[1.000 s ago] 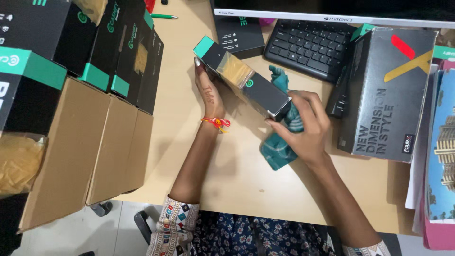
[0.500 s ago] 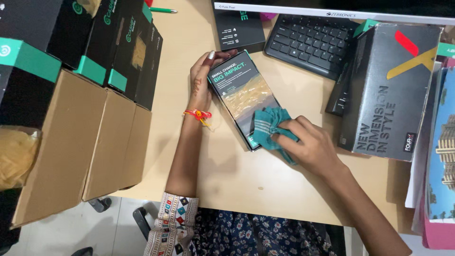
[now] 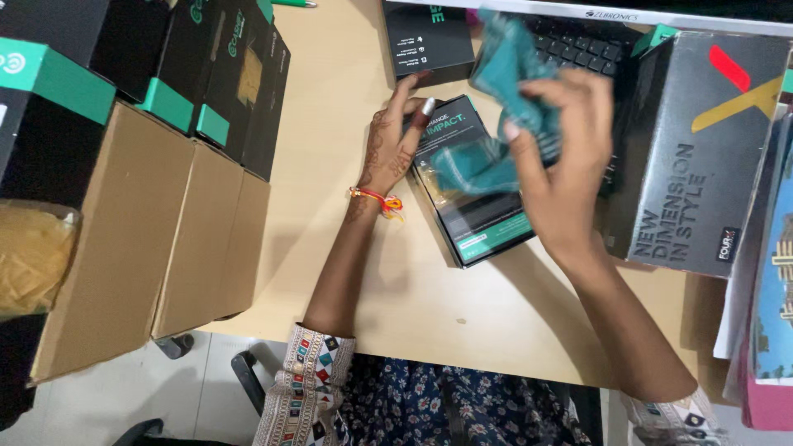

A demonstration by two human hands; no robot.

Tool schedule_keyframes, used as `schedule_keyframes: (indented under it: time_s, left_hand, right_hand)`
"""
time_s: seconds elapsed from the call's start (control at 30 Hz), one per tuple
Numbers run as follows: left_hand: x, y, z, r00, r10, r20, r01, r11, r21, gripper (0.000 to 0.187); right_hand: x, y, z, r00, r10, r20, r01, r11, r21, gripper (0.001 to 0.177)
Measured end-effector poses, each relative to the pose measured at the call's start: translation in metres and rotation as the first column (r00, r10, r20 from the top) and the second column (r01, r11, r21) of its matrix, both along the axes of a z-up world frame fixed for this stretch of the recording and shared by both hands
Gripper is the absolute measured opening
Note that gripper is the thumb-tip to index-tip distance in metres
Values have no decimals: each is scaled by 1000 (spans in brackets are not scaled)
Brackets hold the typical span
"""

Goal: The person wipes several retail boxes with a cloth while organizing them on a desk.

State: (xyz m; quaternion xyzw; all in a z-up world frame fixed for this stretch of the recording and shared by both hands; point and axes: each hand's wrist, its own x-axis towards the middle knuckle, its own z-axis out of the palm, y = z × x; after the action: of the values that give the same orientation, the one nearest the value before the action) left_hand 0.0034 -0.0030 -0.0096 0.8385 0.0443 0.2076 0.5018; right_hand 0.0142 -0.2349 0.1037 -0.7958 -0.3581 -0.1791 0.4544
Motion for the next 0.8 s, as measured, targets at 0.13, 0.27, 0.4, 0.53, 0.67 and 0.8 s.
schedule_keyframes:
  time_s: [0.13, 0.27, 0.4, 0.53, 0.67, 0.8]
  left_hand:
    - [1, 6, -4, 998, -38, 42, 44, 987, -157, 45]
    - [6, 4, -7, 999, -54, -6, 51, 969, -240, 45]
    - [4, 1, -9, 1000, -14, 27, 15, 999, -39, 42]
    - [5, 4, -7, 998, -44, -55, 30, 971, -236, 41]
    - [1, 3, -2, 996, -82, -23, 74, 967, -244, 40]
    - [0, 0, 3, 998, -44, -51, 33, 977, -209, 39]
  right_hand:
    - [-13, -1, -7, 935, 0, -355, -173, 873, -456, 32]
    - [-19, -2, -4, 982, 172, -77, -183, 776, -604, 41]
    - [-33, -5, 1, 938, 303, -166, -338, 703, -626, 83]
    - [-25, -7, -2, 957, 262, -122, -274, 686, -675, 64]
    - [-19, -2, -20, 989, 100, -110, -143, 843, -518, 49]
    - [4, -2, -45, 991, 25, -134, -57, 970, -235, 43]
